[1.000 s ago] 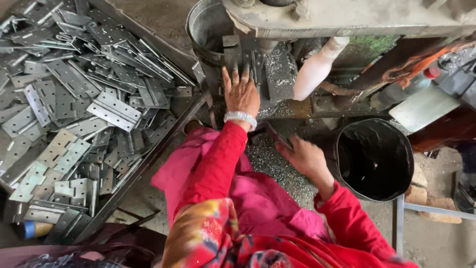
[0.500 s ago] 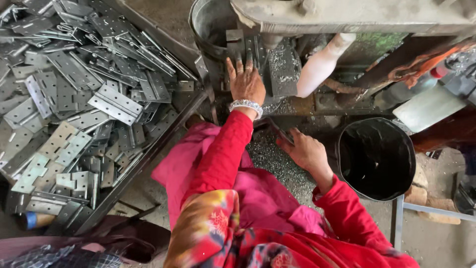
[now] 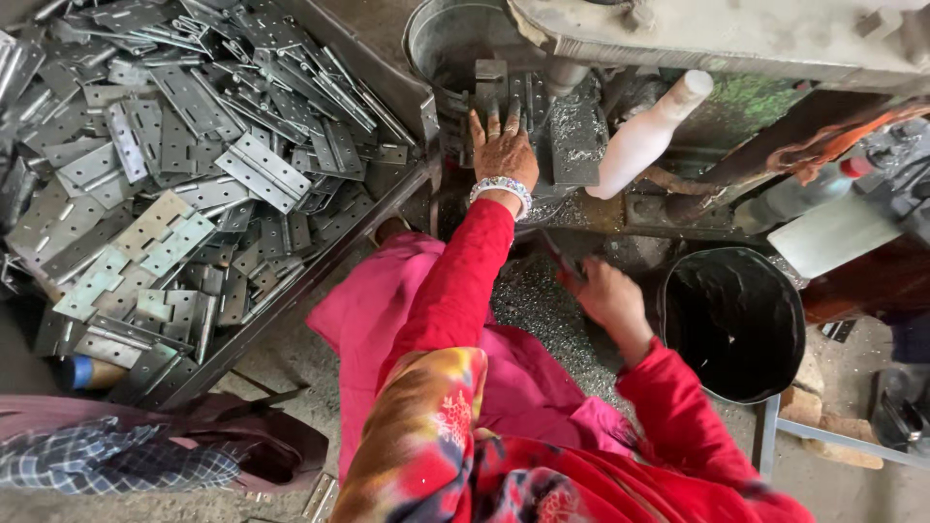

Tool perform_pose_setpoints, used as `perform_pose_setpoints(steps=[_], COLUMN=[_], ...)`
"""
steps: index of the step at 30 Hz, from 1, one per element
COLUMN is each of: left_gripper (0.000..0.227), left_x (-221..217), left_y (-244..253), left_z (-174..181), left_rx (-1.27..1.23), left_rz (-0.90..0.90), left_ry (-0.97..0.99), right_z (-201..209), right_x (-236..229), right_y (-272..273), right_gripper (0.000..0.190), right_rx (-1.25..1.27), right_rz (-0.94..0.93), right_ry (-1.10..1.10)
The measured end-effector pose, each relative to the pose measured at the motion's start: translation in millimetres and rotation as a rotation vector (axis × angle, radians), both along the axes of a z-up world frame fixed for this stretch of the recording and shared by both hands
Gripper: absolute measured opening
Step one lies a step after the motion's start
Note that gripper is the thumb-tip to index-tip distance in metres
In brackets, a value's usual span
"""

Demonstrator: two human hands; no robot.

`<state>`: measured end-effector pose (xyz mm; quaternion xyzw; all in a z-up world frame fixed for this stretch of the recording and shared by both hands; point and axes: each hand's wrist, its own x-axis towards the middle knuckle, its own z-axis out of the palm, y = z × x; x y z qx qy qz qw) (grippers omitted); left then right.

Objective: The person repeatedly picks metal hinges from a bin, places them on a grinding machine, and uses a metal rod to press them against the grinding wheel. The person then removes the processed hinge and places it back into the bin.

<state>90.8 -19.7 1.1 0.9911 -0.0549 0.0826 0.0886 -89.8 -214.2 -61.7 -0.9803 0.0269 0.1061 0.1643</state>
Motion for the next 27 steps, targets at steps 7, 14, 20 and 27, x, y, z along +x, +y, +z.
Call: perform_pose_setpoints(steps=[7,14,20,27], left_gripper=[0.041,0.034,0.042,0.032], left_x=[-13,-61,-55,-6], left_y=[3,78,167,186], left_z=[6,10,18,15], left_rx=[-0.004,-0.431,-0.181,-0.128], left_rz=[-0.033,0.034,0.525,0.68], left_ry=[-0.075,-0.02,-0.566,-0.407], right_z=[-47,62,117,123], right_x=[-23,-27,-2,5], right_y=[6,23,57,62], right_gripper=[0.048,0.034,0.025,0.031], right_rx=[-0.029,-0.034,-0.178,-0.427], right_rz=[-0.046,0.101,0.042,0.025], right_ry=[0.013,-0.667,-0.702,-0.581])
